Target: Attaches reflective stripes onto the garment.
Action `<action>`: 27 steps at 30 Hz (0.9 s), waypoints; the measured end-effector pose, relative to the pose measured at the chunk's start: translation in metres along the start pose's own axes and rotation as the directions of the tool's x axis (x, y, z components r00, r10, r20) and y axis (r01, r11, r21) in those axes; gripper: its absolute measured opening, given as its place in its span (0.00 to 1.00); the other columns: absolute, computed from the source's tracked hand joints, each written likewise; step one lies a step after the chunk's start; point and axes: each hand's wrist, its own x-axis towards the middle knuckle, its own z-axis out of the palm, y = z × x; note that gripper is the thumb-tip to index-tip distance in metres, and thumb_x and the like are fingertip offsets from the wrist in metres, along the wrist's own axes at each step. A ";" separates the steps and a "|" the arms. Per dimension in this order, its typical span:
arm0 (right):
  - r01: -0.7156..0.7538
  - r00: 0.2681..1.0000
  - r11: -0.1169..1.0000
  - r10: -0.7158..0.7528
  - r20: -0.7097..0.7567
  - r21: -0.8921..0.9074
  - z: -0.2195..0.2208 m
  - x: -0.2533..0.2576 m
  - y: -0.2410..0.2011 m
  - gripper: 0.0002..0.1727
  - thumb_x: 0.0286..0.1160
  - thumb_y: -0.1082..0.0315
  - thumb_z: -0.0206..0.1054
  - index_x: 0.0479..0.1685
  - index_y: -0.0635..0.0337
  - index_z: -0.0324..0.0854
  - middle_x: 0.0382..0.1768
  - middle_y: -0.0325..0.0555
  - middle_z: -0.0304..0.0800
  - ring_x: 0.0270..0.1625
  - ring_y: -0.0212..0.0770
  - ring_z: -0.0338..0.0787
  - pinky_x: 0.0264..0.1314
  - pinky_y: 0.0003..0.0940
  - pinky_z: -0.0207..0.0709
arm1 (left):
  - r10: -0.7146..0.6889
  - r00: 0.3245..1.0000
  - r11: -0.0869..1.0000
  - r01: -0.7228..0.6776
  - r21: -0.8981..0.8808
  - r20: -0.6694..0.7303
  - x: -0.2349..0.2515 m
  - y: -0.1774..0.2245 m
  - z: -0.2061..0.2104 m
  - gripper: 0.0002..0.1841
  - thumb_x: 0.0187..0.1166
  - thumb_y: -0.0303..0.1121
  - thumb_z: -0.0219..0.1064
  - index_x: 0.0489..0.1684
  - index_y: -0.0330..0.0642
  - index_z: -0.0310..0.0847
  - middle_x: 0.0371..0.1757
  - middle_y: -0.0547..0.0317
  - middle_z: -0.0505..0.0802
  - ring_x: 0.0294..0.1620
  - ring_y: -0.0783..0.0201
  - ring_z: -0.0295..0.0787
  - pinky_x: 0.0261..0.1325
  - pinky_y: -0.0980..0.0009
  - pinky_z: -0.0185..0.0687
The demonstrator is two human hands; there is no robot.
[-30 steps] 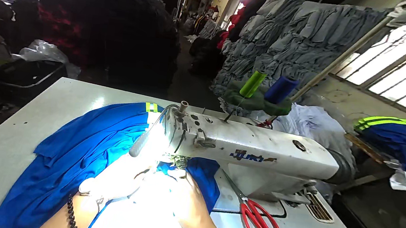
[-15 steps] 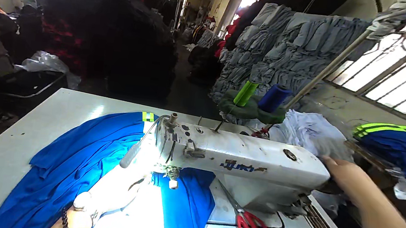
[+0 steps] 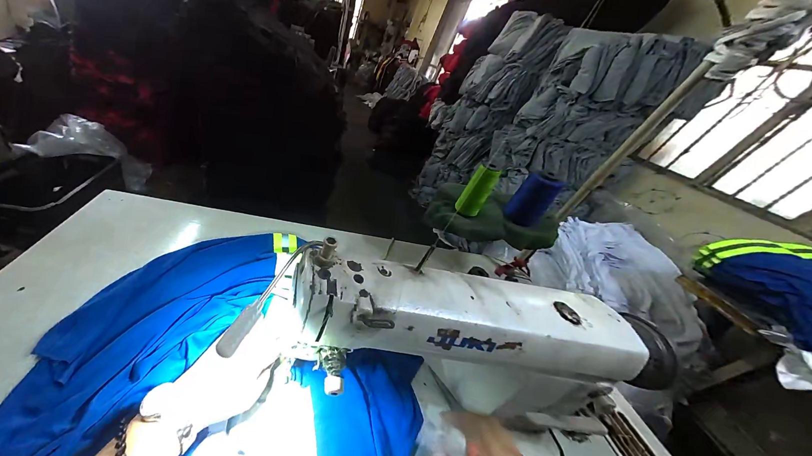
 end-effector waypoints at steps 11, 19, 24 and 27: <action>-0.246 0.759 0.939 0.341 0.555 -0.241 0.039 0.114 -0.038 0.29 0.92 0.50 0.51 0.77 0.63 0.78 0.73 0.63 0.83 0.79 0.58 0.79 0.83 0.58 0.67 | -0.152 0.974 0.981 0.170 -0.097 0.165 0.002 -0.003 0.010 0.24 0.91 0.40 0.43 0.78 0.50 0.79 0.79 0.50 0.83 0.84 0.47 0.72 0.87 0.46 0.55; -0.195 0.708 0.977 0.204 -0.676 0.090 -0.119 0.060 0.090 0.26 0.89 0.64 0.52 0.68 0.84 0.71 0.64 0.73 0.81 0.67 0.49 0.83 0.72 0.38 0.76 | -0.160 0.976 0.979 0.175 -0.101 0.146 0.002 0.001 0.008 0.25 0.92 0.43 0.43 0.75 0.48 0.81 0.78 0.49 0.83 0.85 0.46 0.72 0.88 0.46 0.55; -0.527 0.808 0.848 0.480 -0.342 -0.053 -0.145 0.109 0.193 0.35 0.94 0.49 0.41 0.71 0.76 0.75 0.67 0.82 0.79 0.73 0.77 0.77 0.74 0.78 0.61 | -0.158 0.982 0.984 0.165 -0.069 0.100 0.001 -0.004 0.018 0.24 0.92 0.44 0.44 0.70 0.45 0.84 0.75 0.48 0.86 0.81 0.45 0.76 0.85 0.47 0.59; -0.570 0.817 0.770 0.569 -0.094 -0.287 -0.163 0.144 0.181 0.31 0.97 0.56 0.42 0.65 0.80 0.78 0.64 0.84 0.81 0.73 0.80 0.77 0.74 0.79 0.60 | -0.156 0.977 0.978 0.173 -0.115 0.144 0.002 0.001 0.011 0.24 0.92 0.42 0.43 0.73 0.44 0.82 0.79 0.47 0.83 0.85 0.44 0.70 0.89 0.45 0.50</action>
